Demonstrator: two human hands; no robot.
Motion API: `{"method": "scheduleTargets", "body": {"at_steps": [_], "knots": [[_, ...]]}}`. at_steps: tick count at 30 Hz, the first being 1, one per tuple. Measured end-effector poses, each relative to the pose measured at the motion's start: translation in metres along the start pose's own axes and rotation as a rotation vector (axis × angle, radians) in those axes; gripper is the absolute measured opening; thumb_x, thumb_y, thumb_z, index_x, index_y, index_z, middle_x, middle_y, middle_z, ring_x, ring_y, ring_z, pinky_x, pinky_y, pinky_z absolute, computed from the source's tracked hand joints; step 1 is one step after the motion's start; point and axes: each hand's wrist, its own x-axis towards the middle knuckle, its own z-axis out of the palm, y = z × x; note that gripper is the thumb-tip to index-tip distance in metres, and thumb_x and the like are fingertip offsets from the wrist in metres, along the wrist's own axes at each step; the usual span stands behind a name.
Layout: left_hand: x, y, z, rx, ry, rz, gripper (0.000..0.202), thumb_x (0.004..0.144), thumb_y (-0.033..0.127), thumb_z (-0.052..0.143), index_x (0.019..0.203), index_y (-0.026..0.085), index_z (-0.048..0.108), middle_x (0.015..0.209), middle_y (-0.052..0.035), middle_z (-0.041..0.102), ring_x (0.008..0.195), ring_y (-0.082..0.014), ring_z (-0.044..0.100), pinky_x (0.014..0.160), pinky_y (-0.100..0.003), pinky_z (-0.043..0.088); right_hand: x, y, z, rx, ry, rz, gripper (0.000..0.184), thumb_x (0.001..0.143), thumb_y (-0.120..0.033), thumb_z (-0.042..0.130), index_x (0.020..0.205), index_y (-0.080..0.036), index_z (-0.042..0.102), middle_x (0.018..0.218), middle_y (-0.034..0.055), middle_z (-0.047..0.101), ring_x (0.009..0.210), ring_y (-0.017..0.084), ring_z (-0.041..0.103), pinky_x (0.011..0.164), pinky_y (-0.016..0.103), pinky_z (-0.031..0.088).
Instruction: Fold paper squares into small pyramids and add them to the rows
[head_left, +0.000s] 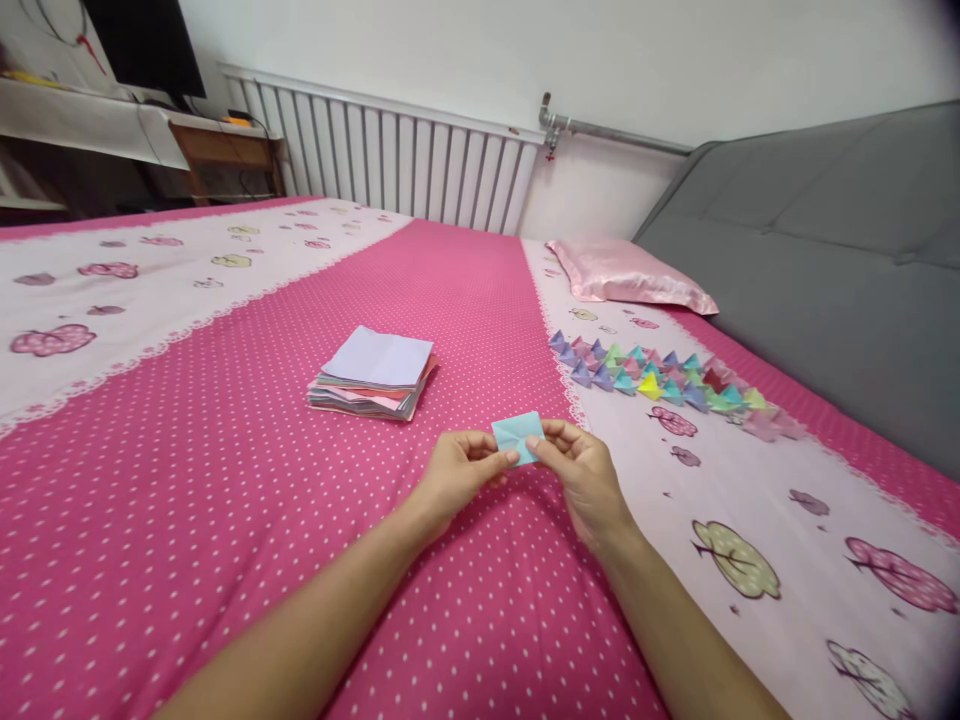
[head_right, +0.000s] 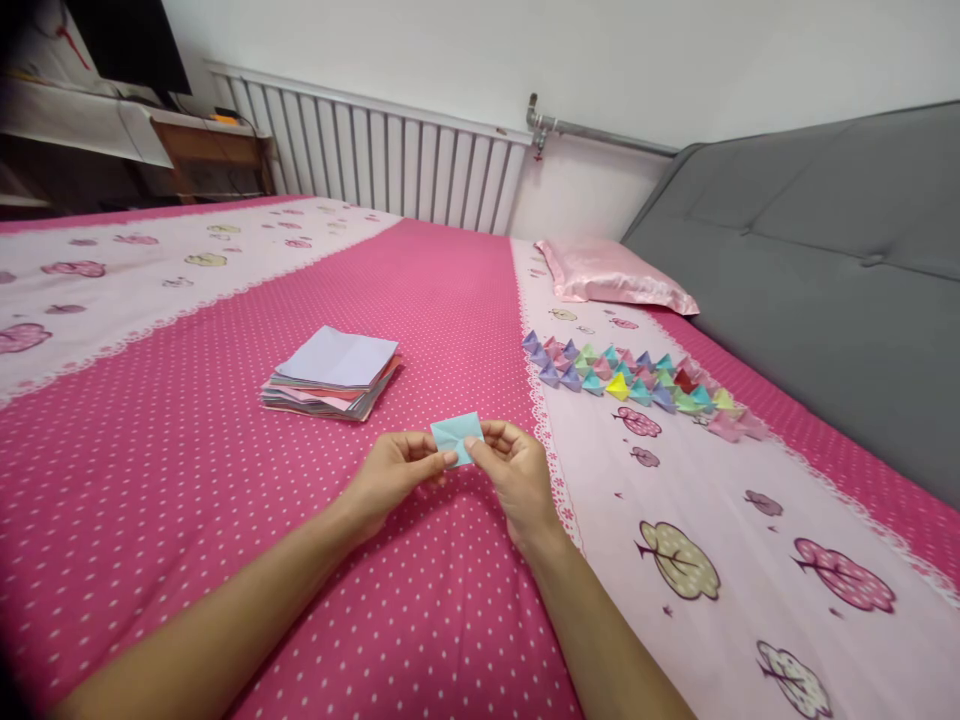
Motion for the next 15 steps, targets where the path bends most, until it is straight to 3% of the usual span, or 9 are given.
{"method": "scheduleTargets", "body": {"at_steps": [8,15], "knots": [[0.0001,0.0010,-0.0012,-0.016,0.036,0.061,0.024,0.063,0.033,0.072,0.069,0.011,0.066,0.059,0.0007,0.059,0.051,-0.0052,0.043,0.052,-0.020,0.032,0.0005,0.0016,-0.0015,-0.199,-0.054,-0.071,0.015,0.067,-0.030,0.068,0.071,-0.015,0.068,0.069,0.0030,0.068,0.065,0.015,0.061,0.067,0.028,0.046],[-0.0001,-0.0014,0.0036,0.050,0.046,0.123,0.022,0.061,0.033,0.072,0.062,0.013,0.063,0.054,0.0014,0.056,0.047,-0.0058,0.042,0.047,-0.019,0.033,-0.0002,0.0044,-0.0003,-0.202,-0.036,-0.090,0.013,0.067,-0.025,0.064,0.075,-0.016,0.070,0.070,0.0026,0.069,0.066,0.016,0.061,0.066,0.029,0.046]]}}
